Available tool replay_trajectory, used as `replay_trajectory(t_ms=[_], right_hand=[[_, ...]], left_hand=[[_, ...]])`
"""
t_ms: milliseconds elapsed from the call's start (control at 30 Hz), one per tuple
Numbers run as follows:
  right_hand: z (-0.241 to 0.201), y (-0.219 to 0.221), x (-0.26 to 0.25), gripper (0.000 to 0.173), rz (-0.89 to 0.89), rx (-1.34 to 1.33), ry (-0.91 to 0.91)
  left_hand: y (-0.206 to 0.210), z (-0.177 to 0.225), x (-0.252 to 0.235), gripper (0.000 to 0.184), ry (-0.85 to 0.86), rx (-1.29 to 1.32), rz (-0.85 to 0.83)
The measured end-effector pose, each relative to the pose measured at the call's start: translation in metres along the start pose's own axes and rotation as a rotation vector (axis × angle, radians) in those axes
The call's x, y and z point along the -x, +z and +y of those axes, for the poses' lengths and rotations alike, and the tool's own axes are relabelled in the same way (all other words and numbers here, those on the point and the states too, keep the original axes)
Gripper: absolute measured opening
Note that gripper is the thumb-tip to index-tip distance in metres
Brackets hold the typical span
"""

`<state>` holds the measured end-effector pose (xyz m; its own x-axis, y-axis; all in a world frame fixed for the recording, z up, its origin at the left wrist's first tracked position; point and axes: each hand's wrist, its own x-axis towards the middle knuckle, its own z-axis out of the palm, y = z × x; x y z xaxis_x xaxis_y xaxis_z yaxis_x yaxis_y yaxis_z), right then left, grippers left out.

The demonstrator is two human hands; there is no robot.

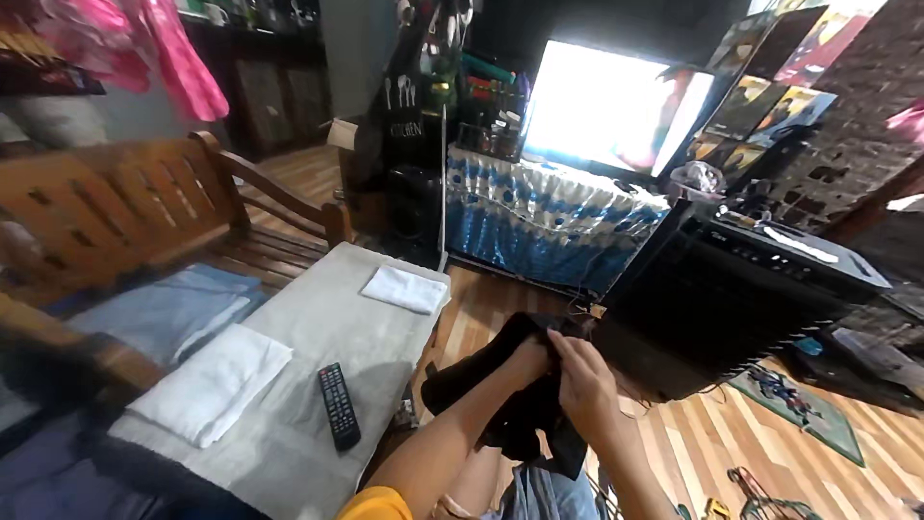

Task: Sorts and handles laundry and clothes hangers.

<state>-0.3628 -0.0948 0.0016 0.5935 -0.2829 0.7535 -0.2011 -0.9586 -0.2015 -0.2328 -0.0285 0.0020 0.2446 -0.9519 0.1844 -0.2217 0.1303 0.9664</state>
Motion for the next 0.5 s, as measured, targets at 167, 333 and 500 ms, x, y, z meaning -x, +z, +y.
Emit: replay_trajectory(t_ms=[167, 333, 500], right_hand=[[-0.014, 0.002, 0.014, 0.04, 0.049, 0.03, -0.238], [-0.047, -0.019, 0.02, 0.035, 0.158, 0.054, -0.287], [-0.067, -0.035, 0.021, 0.031, 0.242, 0.052, -0.285]], left_hand=[[-0.028, 0.075, 0.048, 0.033, -0.134, -0.433, -0.055], [-0.005, -0.04, 0.01, 0.035, 0.388, -0.743, 0.121], [-0.005, 0.011, 0.02, 0.036, 0.205, -0.572, -0.032]])
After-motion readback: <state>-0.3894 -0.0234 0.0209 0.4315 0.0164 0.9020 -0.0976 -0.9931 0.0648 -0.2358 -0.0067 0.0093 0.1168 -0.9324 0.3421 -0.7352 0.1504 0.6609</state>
